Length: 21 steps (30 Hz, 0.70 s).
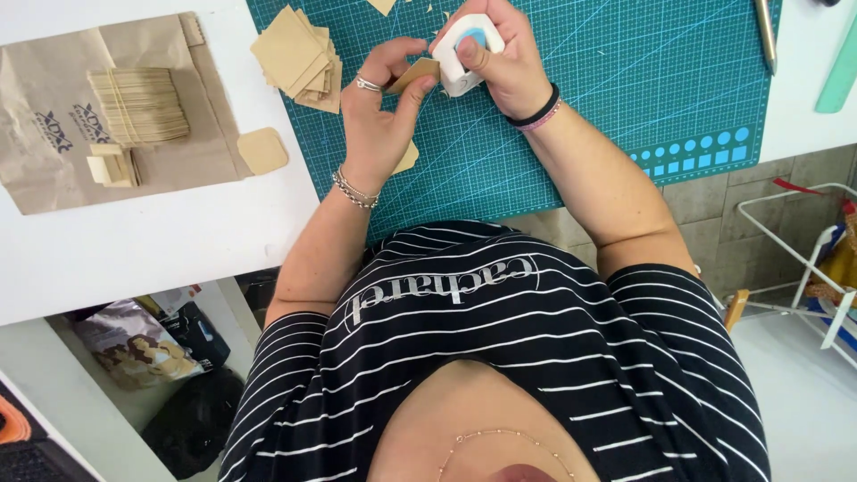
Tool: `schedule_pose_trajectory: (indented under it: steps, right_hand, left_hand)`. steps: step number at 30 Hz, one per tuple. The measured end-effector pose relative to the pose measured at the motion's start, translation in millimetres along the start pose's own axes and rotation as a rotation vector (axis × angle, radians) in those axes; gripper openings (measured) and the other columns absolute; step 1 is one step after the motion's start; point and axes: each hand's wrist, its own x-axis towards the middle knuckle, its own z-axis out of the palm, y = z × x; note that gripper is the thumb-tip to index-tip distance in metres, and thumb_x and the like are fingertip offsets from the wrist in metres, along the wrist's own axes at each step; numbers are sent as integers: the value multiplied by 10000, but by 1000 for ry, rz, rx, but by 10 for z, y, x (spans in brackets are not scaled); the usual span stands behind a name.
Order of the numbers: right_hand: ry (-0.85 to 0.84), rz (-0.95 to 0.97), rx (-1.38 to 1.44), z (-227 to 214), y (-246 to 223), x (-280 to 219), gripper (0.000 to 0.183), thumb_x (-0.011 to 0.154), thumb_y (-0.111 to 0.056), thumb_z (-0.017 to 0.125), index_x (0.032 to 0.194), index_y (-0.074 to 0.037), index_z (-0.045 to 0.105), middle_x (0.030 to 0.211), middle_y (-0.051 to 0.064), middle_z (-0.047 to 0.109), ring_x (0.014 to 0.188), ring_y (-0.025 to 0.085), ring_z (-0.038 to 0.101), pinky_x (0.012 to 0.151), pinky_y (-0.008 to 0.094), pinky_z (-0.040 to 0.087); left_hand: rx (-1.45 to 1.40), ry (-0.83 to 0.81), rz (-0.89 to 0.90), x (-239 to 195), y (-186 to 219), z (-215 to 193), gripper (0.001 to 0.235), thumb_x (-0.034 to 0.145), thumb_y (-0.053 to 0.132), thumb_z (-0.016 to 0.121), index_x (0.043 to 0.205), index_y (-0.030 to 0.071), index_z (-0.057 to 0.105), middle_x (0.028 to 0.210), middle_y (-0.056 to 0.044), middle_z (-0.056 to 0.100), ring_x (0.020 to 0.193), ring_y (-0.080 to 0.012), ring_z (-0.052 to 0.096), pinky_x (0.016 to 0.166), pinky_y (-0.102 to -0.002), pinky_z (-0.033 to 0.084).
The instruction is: Rounding the corners of cardboard squares using a manual punch tool on a cutting mat.
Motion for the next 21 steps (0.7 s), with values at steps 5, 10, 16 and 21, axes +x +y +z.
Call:
schedule_pose_trajectory:
  steps: [5, 10, 16, 21]
  right_hand:
    - [10, -2, 99, 19, 14, 11, 578, 970, -604, 616, 1149, -55, 589, 1078, 84, 652, 932, 178, 633, 773, 297, 515]
    - [54, -8, 120, 3, 38, 13, 596, 967, -628, 612, 1156, -63, 593, 1097, 72, 643, 971, 180, 628, 798, 301, 505]
    - [-8, -2, 123, 12, 27, 9, 612, 970, -645, 592, 1135, -56, 601, 1069, 74, 639, 944, 182, 628, 780, 303, 503]
    - [41, -9, 186, 30, 84, -24, 577, 951, -548, 673, 1201, -46, 538, 1113, 122, 642, 903, 180, 624, 728, 287, 502]
  left_hand:
    - [-123, 89, -53, 10, -9, 25, 167, 1015, 194, 640, 1153, 168, 550, 1049, -19, 605, 950, -150, 601, 797, -266, 499]
    - [-389, 224, -146, 13, -90, 114, 252, 947, 129, 713, 1038, 133, 477, 926, -15, 581, 846, -110, 581, 706, -238, 488]
    - [-465, 388, -85, 8, -218, 166, 277, 879, 33, 760, 937, 107, 499, 937, -58, 575, 905, -159, 607, 779, -272, 547]
    - [-522, 349, -113, 24, -216, 226, 344, 858, 49, 771, 849, 118, 434, 814, -76, 580, 788, -142, 584, 698, -242, 502]
